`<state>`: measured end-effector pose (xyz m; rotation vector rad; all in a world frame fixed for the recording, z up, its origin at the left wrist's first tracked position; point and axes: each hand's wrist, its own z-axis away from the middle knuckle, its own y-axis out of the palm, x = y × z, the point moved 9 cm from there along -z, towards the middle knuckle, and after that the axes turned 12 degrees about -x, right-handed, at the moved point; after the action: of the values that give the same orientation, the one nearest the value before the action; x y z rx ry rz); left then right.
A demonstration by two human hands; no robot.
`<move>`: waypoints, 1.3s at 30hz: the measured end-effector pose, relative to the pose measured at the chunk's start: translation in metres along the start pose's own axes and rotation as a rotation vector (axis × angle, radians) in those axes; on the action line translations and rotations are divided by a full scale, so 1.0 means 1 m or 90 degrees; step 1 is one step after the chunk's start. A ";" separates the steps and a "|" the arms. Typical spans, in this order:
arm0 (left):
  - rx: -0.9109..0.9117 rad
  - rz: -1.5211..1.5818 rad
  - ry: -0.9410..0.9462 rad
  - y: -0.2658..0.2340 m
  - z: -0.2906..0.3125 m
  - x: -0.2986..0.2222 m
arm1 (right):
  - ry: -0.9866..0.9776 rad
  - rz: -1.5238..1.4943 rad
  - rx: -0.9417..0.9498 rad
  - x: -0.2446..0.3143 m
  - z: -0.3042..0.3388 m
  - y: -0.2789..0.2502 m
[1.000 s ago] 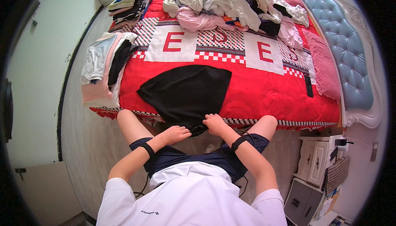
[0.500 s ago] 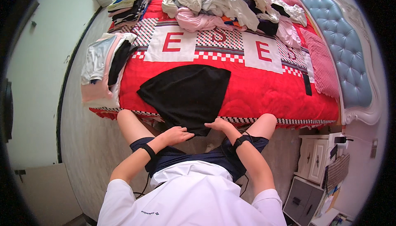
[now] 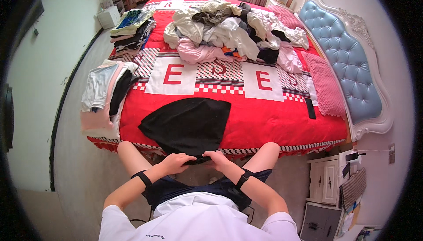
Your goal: The person is seen folding various items of clothing including a black skirt, brown trousers, and a white t-shirt on a bed.
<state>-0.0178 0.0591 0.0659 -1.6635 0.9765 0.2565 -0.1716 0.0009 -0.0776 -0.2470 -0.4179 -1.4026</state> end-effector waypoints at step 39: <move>-0.198 1.081 -0.491 -0.010 -0.059 0.120 | -0.522 0.133 0.068 0.255 0.345 0.019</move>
<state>0.0465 -0.0483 0.0185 -0.4011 1.4827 2.0305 -0.1720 -0.0839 0.3430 -0.7623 -1.1010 -1.0207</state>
